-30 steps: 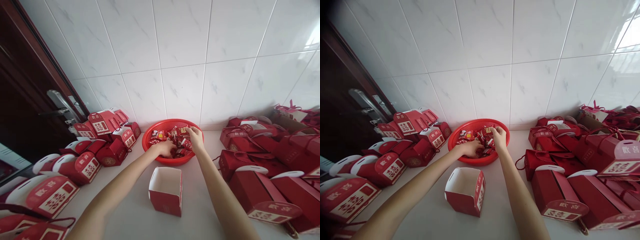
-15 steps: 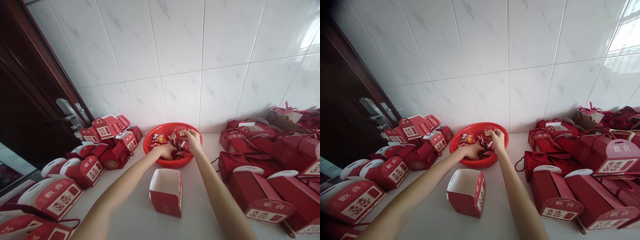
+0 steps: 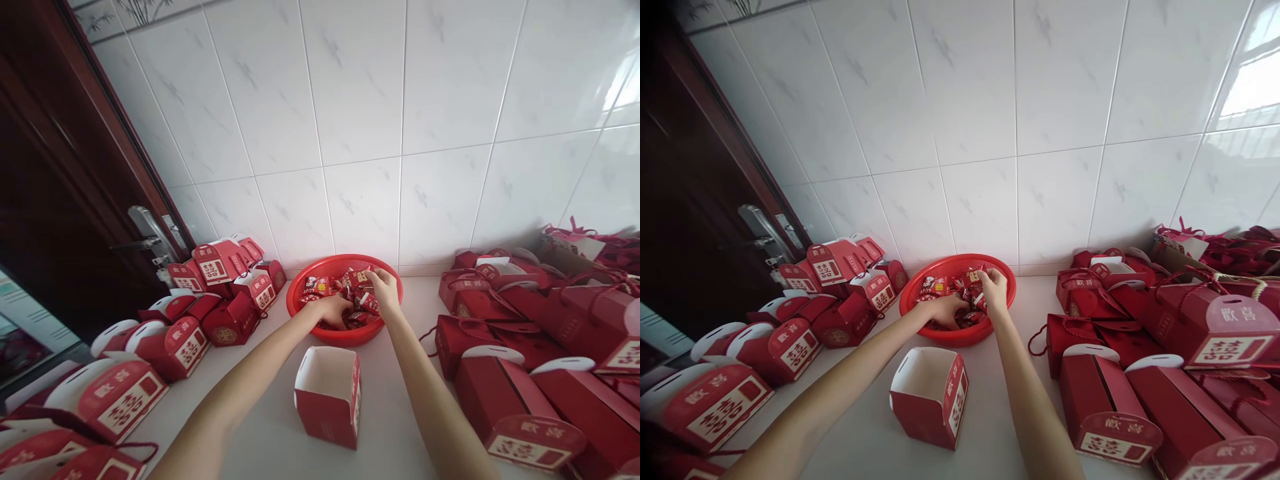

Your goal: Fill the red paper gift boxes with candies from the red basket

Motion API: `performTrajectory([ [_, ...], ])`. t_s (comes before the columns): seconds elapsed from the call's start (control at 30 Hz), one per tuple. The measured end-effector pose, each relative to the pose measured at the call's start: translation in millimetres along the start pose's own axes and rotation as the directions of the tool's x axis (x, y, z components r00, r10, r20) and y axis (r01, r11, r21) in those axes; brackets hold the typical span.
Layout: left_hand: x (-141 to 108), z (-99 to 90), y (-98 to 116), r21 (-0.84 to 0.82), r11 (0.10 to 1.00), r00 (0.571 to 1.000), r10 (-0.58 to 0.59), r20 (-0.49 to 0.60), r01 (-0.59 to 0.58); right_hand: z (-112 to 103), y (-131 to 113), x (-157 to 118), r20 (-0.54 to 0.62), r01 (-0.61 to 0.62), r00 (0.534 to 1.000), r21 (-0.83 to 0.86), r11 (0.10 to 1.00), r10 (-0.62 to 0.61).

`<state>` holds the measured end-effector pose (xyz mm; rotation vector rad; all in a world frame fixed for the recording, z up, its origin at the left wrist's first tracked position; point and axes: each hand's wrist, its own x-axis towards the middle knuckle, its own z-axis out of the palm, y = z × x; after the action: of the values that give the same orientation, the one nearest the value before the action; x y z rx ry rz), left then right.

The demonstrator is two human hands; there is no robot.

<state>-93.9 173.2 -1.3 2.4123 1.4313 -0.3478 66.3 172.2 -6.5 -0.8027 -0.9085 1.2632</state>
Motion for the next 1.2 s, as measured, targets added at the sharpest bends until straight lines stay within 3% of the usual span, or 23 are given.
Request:
performTrajectory([
  [0.43, 5.0, 2.0, -3.9, -0.104, 0.995, 1.0, 0.002, -0.013, -0.003, -0.7, -0.8, -2.0, 0.001, -0.014, 1.0, -0.031, 0.999, 0.014],
  [0.8, -5.5, -0.3, -8.4, -0.248, 0.967, 0.99, 0.02, -0.139, -0.055, -0.6, -1.8, 0.4, -0.012, -0.01, 1.0, -0.066, 0.998, 0.009],
  [1.0, -13.9, -0.4, -8.4, -0.397, 0.91, 0.975, 0.033, -0.218, -0.119, -0.1, 0.1, 0.1, -0.008, 0.004, 1.0, -0.061, 0.998, -0.005],
  [1.2, -15.9, -0.4, -14.9, -0.565, 0.795, 0.944, 0.029, -0.329, -0.221, -1.5, 1.3, -0.4, -0.014, 0.02, 1.0, -0.063, 0.998, -0.021],
])
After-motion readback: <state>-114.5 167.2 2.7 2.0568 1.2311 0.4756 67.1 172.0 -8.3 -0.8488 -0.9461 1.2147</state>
